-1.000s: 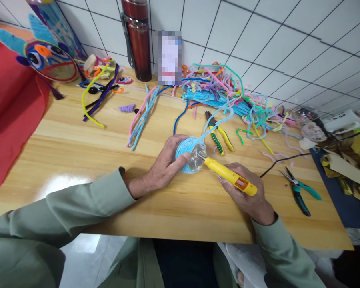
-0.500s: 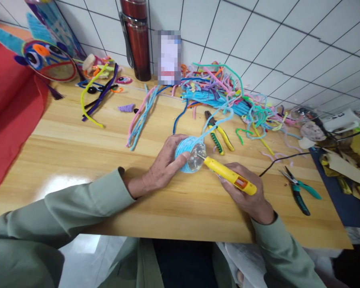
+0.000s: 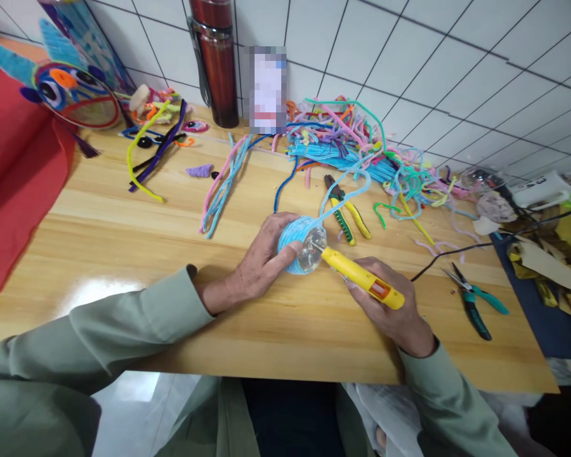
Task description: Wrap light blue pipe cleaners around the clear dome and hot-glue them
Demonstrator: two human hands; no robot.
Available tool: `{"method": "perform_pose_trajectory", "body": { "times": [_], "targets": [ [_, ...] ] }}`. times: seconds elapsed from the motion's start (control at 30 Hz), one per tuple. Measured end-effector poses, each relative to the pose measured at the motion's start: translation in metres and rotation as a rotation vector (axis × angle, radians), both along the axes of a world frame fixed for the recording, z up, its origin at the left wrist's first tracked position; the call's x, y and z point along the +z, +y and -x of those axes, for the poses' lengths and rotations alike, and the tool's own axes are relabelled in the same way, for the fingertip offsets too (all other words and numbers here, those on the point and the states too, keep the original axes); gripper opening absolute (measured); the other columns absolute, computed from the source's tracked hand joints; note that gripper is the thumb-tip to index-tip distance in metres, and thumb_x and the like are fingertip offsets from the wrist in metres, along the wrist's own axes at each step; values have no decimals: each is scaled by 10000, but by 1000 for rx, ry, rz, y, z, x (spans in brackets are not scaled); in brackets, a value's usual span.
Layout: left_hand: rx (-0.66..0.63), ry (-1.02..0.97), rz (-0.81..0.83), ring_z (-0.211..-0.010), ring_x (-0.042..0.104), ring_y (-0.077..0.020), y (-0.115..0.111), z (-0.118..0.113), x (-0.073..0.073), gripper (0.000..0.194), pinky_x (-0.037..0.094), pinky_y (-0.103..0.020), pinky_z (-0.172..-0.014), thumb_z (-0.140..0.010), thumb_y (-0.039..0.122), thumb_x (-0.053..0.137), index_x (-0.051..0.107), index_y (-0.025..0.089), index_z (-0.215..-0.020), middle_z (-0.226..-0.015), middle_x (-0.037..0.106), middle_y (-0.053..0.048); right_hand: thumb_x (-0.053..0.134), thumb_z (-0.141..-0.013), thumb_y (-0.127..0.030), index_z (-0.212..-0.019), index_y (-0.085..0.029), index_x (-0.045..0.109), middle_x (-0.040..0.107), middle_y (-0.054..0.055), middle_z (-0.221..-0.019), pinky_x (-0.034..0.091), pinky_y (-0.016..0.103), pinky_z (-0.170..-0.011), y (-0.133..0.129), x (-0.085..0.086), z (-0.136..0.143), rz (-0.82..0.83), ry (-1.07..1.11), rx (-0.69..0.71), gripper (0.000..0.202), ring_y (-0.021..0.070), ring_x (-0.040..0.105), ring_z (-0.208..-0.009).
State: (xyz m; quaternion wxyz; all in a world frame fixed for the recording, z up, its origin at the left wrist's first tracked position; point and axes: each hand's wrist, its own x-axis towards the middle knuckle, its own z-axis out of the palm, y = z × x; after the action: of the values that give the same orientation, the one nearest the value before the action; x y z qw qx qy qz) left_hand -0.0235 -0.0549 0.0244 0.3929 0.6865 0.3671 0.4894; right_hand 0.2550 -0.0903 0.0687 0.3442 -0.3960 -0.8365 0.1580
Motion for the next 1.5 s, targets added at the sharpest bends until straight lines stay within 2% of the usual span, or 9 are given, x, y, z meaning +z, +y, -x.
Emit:
{"method": "perform_pose_trajectory", "body": {
  "times": [0.47, 0.7, 1.1, 1.5],
  "targets": [
    [-4, 26, -65, -1345, 609, -279, 1, 1, -1, 383, 509, -503, -1213, -1149, 453, 534, 539, 259, -1479, -1437, 630, -119, 733, -997, -140, -1163, -265, 658, 775, 44, -997, 632, 329, -768, 0, -3, 0, 6, 18, 17, 221, 218, 775, -873],
    [-17, 37, -83, -1414, 578, -296, 1, 2, -5, 410, 470, -540, -1266, -1140, 426, 560, 523, 262, -1514, -1503, 592, -135, 735, -993, -141, -1175, -262, 659, 776, 45, -1003, 629, 326, -777, 0, -4, 0, 0, 18, 20, 231, 220, 779, -883],
    [-23, 48, -88, -1426, 571, -296, 1, 2, -6, 421, 462, -529, -1272, -1139, 420, 561, 518, 252, -1522, -1506, 585, -136, 734, -997, -153, -1145, -264, 663, 767, 32, -973, 623, 313, -754, 1, -4, 1, 5, 13, 4, 198, 202, 762, -836],
    [16, 23, -62, -1332, 613, -279, 1, 0, -3, 400, 504, -503, -1209, -1148, 483, 522, 532, 248, -1472, -1424, 633, -119, 751, -972, -140, -1104, -267, 685, 788, 23, -969, 624, 298, -739, -1, -4, -2, 14, 56, -33, 194, 194, 774, -819]
  ]
}}
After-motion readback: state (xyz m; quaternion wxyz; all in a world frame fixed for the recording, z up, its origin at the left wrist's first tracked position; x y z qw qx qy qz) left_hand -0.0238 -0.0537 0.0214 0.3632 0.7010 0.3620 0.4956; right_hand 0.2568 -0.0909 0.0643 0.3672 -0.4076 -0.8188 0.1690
